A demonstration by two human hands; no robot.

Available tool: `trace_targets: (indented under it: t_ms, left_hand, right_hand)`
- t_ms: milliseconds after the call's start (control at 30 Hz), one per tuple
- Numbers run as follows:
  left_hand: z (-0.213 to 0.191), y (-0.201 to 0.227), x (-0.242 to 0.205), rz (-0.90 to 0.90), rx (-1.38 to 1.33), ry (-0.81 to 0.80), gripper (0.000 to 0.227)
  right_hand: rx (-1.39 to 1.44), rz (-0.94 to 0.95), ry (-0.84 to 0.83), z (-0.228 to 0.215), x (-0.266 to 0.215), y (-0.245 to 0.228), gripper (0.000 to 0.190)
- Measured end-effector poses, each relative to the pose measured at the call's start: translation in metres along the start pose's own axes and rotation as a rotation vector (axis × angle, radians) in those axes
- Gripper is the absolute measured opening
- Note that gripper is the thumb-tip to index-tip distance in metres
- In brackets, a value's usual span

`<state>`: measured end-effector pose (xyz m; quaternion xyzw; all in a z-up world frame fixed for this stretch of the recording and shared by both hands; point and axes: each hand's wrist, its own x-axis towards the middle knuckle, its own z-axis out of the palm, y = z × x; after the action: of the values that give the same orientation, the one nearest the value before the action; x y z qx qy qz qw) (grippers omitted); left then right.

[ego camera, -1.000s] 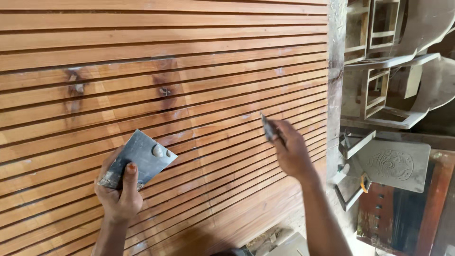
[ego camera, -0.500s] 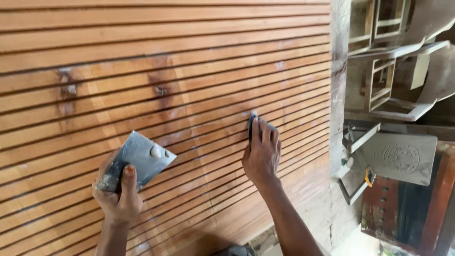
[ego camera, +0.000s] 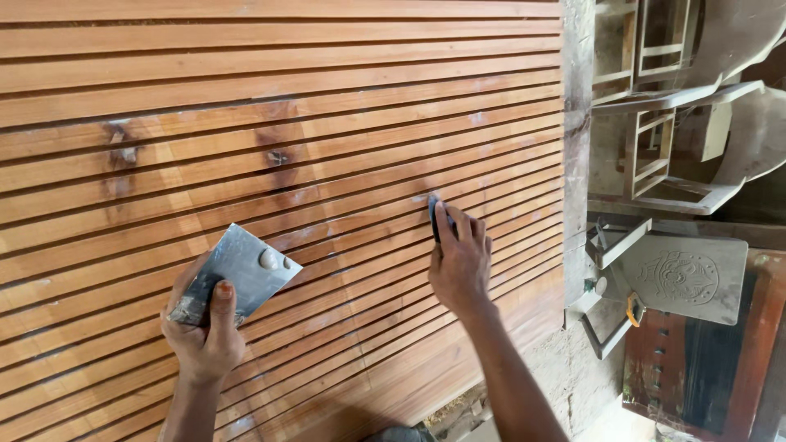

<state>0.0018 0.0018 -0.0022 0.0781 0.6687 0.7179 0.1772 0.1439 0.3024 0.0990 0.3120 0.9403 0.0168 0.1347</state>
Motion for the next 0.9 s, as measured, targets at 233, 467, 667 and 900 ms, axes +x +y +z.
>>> trace_targets:
  t_ms: [233, 467, 667, 900]
  left_hand:
    - [0.003, 0.002, -0.003, -0.028, -0.04, 0.007, 0.039]
    - [0.005, 0.004, 0.004, 0.048, -0.014, -0.006, 0.04]
    - [0.006, 0.003, 0.007, 0.065, -0.004, -0.018, 0.039]
    - [0.003, 0.0, 0.008, 0.054, -0.007, -0.017, 0.037]
  right_hand:
    - [1.453, 0.587, 0.109, -0.016, 0.005, 0.076, 0.051]
    - [2.028, 0.99, 0.248, 0.045, -0.01, 0.015, 0.038]
    - [2.069, 1.001, 0.25, 0.055, 0.002, 0.014, 0.02]
    - [2.174, 0.842, 0.161, 0.024, 0.0, 0.004, 0.04]
